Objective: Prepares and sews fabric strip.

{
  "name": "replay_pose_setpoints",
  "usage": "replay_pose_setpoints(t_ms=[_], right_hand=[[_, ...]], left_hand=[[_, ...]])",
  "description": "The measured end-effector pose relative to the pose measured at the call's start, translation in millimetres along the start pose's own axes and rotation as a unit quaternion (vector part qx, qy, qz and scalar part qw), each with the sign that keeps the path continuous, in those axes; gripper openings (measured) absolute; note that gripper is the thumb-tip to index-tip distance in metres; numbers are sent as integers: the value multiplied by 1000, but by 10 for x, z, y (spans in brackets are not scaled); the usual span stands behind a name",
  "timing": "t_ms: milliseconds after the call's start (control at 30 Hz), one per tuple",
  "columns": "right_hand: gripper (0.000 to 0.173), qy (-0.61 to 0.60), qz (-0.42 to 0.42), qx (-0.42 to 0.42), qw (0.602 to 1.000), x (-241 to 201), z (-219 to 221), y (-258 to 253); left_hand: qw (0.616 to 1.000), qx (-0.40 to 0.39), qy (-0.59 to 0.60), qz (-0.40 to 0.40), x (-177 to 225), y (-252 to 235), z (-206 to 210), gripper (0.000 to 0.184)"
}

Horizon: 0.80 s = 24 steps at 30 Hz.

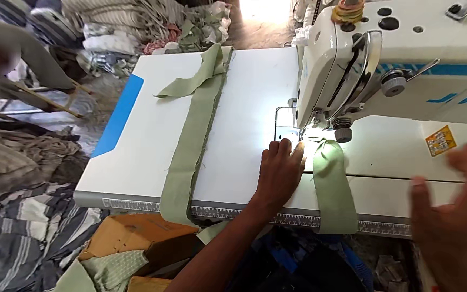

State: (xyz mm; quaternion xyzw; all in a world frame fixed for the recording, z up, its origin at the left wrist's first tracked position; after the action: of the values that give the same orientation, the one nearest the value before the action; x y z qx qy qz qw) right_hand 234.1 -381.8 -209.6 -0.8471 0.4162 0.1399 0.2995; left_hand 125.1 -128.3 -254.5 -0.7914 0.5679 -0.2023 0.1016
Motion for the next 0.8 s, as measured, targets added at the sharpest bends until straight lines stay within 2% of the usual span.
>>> replay_pose_setpoints(t_ms=[100,167,200,267,333,367,400,467,500,533,567,633,700,767,800], right_hand=[[72,-1,-4,-92,996,-387,483,98],[78,22,-13,-92,995,-452,729,155],[77,29,-15,-87,996,-455,800,165],[64,0,-8,-88,996,-456,828,131],[56,-76,38,-139,987,-531,701,170],[50,-125,74,-191,971,-621,592,242],[43,-189,90,-251,945,-752,495,356],[40,-323,59,-399,856,-1097,356,632],[41,-341,25,-429,836,-1221,336,702],[43,-337,1,-421,842,-1281,361,719],[46,-318,-7,-393,863,-1290,427,687],[45,-244,1,-305,920,-1230,662,497],[39,-141,-13,-210,967,-1222,896,177],[48,-56,-26,-194,979,-1233,1088,-91],[44,-21,-31,-189,981,-1229,1155,-204]], left_hand=[[1000,10,6,-3,-1,-1,11,33],[1000,16,7,-2,-14,-5,16,33],[1000,17,11,-1,-20,-2,4,32],[998,19,64,-4,-6,26,-105,29],[984,0,170,-56,37,150,-329,36],[959,-24,257,-116,50,233,-393,42],[909,-64,365,-192,67,342,-388,50],[759,-125,559,-309,201,675,-288,57],[705,-112,618,-329,302,818,-274,55],[669,-77,658,-337,401,942,-268,53],[656,-45,675,-334,479,1062,-254,54],[686,-15,646,-335,575,1254,-194,52],[756,-28,565,-328,614,1299,-153,48],[814,-70,493,-299,669,1267,-142,45],[833,-92,465,-285,705,1222,-144,45]])
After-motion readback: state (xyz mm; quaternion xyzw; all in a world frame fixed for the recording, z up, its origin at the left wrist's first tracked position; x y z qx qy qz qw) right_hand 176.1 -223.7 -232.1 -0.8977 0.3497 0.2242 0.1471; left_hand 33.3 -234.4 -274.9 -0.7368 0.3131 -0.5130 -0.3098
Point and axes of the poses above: each hand's wrist, its own y-axis away from the middle knuckle, its own z-axis out of the palm, x = y × z, the point moved 6 cm from there along -y, towards the middle knuckle, and after that the axes turned 3 degrees about z, right-handed, at the moved point
